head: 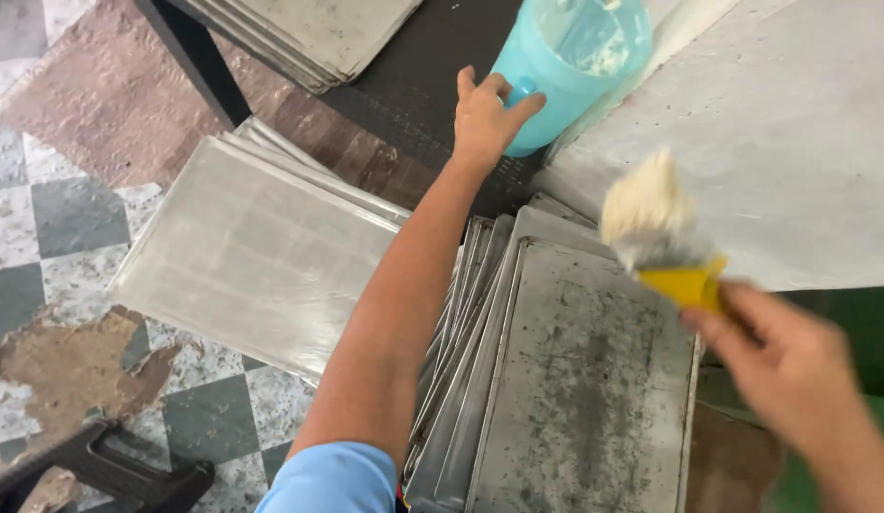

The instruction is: The person uses a yellow-handled brush to apply white paint to a stack of rectangular metal trays. They repeatedly dip the brush into a light blue container to reload paint and continue coating the trays one by one.

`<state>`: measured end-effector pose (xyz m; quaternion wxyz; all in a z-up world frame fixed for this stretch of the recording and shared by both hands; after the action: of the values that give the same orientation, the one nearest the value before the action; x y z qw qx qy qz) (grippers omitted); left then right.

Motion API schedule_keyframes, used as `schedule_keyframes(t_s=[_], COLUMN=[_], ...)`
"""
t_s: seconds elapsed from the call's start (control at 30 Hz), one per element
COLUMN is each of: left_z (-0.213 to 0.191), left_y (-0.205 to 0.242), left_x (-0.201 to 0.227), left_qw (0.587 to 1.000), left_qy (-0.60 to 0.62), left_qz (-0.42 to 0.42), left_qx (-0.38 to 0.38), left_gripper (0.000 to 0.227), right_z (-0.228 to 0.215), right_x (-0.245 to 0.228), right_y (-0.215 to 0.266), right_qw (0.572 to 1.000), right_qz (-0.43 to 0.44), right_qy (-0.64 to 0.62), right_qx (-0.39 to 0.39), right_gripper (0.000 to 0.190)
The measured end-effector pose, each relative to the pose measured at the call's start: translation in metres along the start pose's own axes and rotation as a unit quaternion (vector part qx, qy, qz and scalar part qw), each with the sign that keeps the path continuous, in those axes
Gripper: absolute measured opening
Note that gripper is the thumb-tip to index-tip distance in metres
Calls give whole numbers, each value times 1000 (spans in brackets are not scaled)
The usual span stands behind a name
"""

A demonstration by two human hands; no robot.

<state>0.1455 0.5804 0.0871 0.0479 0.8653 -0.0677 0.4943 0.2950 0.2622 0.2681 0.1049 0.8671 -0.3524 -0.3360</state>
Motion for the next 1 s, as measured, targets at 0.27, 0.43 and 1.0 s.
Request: schedule_keyframes(t_s=[0.27, 0.43, 1.0], left_z=[-10, -11, -3], left_y=[63, 93, 59], left_x=[4, 13, 17], left_qw=[977, 973, 979], left_qy=[43, 40, -151], left_qz=[170, 157, 99], left_qx=[118, 162, 94], left_gripper=[39, 31, 37], right_z=[-44, 34, 38], right_x=[-141, -193, -138], right_y=[-80, -146, -213], right_qw=[830, 858, 996], right_qz=[-269, -199, -55], right_qy=[461, 471, 14], right_qx=[161, 50, -65], right_gripper=[57, 26, 17])
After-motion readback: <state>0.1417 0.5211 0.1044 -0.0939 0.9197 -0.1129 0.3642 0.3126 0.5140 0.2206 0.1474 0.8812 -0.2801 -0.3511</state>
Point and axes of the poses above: each hand's wrist, its own y-axis away from the middle knuckle, its own z-axis out of the palm, x = y × z, the point moved 10 cm from there along -y, towards the middle knuckle, and after that the axes turned 9 degrees about -y, right-handed, at the moved point
